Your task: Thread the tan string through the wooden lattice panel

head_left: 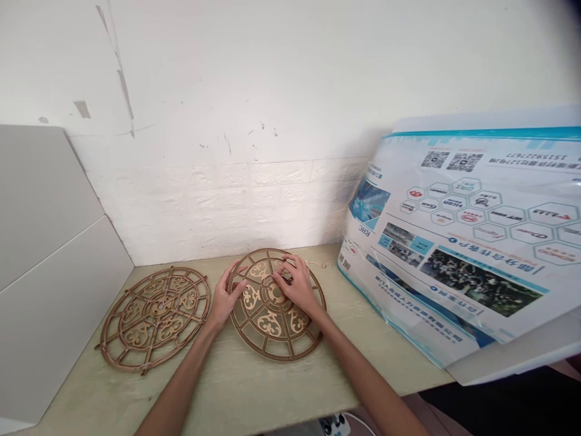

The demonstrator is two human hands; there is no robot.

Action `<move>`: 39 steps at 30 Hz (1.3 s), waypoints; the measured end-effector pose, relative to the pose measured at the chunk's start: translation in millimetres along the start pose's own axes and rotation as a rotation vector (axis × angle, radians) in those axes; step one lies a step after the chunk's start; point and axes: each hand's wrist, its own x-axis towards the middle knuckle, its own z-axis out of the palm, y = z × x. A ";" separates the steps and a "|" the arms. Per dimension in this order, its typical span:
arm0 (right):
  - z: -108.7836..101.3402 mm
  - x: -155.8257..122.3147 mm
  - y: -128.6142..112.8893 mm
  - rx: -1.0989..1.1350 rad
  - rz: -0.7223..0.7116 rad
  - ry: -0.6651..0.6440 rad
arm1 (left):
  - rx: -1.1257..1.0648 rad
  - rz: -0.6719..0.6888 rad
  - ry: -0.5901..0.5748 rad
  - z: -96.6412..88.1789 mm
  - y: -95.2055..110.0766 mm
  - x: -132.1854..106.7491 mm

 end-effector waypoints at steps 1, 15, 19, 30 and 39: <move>-0.6 0.1 -0.5 -0.001 0.007 -0.010 | 0.006 0.000 0.001 0.1 0.5 -0.2; -1.8 3.2 1.0 0.088 0.046 0.003 | -0.027 0.014 0.000 2.1 -0.4 -2.0; -4.4 5.1 -0.5 0.092 0.100 -0.038 | -0.043 0.024 -0.012 1.8 -1.0 -2.6; 2.5 1.3 3.1 -0.033 -0.112 0.188 | -0.050 -0.036 0.076 6.1 0.0 -1.4; -6.1 10.0 18.3 0.006 0.303 0.322 | -0.143 -0.004 0.354 -4.0 -7.6 6.0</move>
